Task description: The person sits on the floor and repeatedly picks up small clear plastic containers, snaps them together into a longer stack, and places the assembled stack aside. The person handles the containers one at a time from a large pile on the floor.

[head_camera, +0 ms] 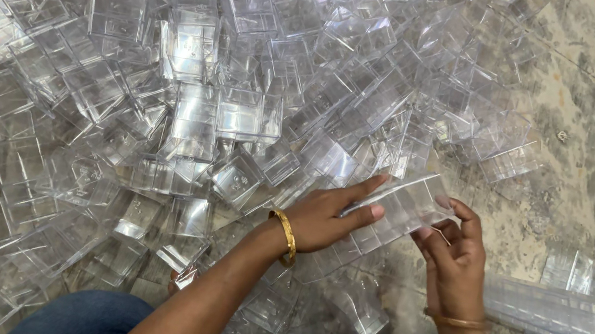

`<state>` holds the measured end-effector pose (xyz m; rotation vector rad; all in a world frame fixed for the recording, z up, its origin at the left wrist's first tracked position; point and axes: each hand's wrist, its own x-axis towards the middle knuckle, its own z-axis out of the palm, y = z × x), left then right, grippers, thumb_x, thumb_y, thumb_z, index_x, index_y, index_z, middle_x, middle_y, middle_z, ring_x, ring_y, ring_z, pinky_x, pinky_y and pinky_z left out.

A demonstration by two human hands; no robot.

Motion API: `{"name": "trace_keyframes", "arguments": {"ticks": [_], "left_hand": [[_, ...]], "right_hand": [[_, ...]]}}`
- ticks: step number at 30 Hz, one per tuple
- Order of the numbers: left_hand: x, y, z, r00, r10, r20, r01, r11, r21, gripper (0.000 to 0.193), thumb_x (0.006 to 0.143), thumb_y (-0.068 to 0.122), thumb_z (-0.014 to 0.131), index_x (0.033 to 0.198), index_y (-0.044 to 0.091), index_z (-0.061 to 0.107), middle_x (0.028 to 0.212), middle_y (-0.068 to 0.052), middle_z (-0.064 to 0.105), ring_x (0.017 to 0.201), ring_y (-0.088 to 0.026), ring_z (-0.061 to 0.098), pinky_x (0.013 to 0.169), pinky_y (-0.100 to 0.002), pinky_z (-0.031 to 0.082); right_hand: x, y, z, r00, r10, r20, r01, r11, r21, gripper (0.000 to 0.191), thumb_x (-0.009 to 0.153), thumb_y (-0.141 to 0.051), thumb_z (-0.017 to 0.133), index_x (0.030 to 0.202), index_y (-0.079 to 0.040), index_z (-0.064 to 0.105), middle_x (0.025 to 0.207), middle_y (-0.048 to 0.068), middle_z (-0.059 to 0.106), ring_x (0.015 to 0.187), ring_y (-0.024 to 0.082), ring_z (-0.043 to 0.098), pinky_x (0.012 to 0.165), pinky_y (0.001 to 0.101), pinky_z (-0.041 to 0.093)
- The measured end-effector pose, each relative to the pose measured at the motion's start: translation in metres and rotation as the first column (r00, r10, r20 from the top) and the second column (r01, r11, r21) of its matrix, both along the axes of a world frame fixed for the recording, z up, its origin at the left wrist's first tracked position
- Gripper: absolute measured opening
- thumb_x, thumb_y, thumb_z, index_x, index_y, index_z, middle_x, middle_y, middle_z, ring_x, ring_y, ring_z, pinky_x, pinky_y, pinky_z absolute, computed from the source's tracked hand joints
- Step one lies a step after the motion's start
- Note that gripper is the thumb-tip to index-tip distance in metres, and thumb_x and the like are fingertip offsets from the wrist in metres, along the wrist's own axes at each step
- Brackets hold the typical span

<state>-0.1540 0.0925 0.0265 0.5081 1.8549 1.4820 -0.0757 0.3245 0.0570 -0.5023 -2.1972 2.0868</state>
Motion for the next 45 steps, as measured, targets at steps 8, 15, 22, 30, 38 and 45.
{"name": "trace_keyframes", "arguments": {"ticks": [8, 15, 22, 30, 38, 45], "left_hand": [[-0.011, -0.003, -0.002, 0.992, 0.046, -0.116, -0.039, 0.997, 0.066, 0.081, 0.091, 0.072, 0.036, 0.161, 0.032, 0.028, 0.163, -0.009, 0.038, 0.14, -0.037, 0.048, 0.113, -0.049, 0.039], [-0.027, -0.026, -0.005, 0.896, 0.393, 0.206, -0.439, 0.852, 0.285, 0.086, 0.09, 0.06, 0.05, 0.156, 0.008, 0.033, 0.143, -0.022, 0.055, 0.119, -0.032, 0.068, 0.099, -0.044, 0.054], [-0.028, -0.032, 0.001, 0.898, 0.429, 0.1, -0.435, 0.829, 0.351, 0.085, 0.092, 0.068, 0.051, 0.146, 0.003, 0.043, 0.134, -0.025, 0.06, 0.118, -0.031, 0.064, 0.099, -0.044, 0.052], [-0.021, -0.017, 0.0, 0.984, 0.175, -0.017, -0.176, 0.981, -0.077, 0.096, 0.078, 0.08, 0.052, 0.143, 0.01, 0.048, 0.12, -0.024, 0.068, 0.112, -0.034, 0.068, 0.09, -0.044, 0.054], [-0.004, -0.01, -0.003, 0.987, -0.156, -0.031, 0.152, 0.982, -0.112, 0.089, 0.074, 0.084, 0.049, 0.13, 0.015, 0.06, 0.105, -0.02, 0.075, 0.096, -0.032, 0.075, 0.081, -0.044, 0.057], [0.002, -0.005, -0.009, 0.965, -0.263, -0.018, 0.26, 0.961, -0.099, 0.089, 0.077, 0.082, 0.047, 0.138, 0.017, 0.054, 0.11, -0.021, 0.074, 0.105, -0.035, 0.072, 0.084, -0.047, 0.055]], "right_hand": [[-0.012, -0.001, -0.002, 0.995, 0.059, 0.082, -0.058, 0.998, -0.015, 0.051, 0.092, 0.0, 0.058, 0.14, -0.012, 0.05, 0.119, 0.01, 0.066, 0.115, 0.021, 0.064, 0.104, 0.0387, 0.054], [0.015, -0.084, -0.033, 0.66, 0.372, 0.653, -0.751, 0.306, 0.585, 0.063, 0.077, -0.02, 0.082, 0.136, -0.024, 0.058, 0.142, 0.01, 0.052, 0.131, 0.032, 0.055, 0.11, 0.0402, 0.047], [0.016, -0.098, -0.07, 0.618, 0.287, 0.732, -0.778, 0.089, 0.621, 0.072, 0.074, -0.01, 0.079, 0.139, -0.024, 0.051, 0.153, 0.013, 0.039, 0.138, 0.039, 0.041, 0.109, 0.044, 0.046], [-0.017, 0.023, -0.011, 0.842, -0.104, 0.53, -0.368, 0.609, 0.703, 0.085, 0.078, -0.041, 0.083, 0.147, -0.017, 0.041, 0.117, 0.017, 0.068, 0.111, 0.03, 0.065, 0.094, 0.0438, 0.054], [-0.014, 0.018, 0.047, 0.937, 0.218, 0.273, -0.313, 0.871, 0.379, 0.078, 0.084, -0.052, 0.07, 0.152, -0.019, 0.05, 0.121, 0.015, 0.067, 0.109, 0.026, 0.064, 0.086, 0.0389, 0.053], [-0.021, -0.007, 0.038, 0.838, 0.375, 0.398, -0.465, 0.871, 0.157, 0.092, 0.074, -0.071, 0.061, 0.149, -0.019, 0.047, 0.13, 0.012, 0.068, 0.125, 0.03, 0.06, 0.101, 0.0517, 0.051]]}}
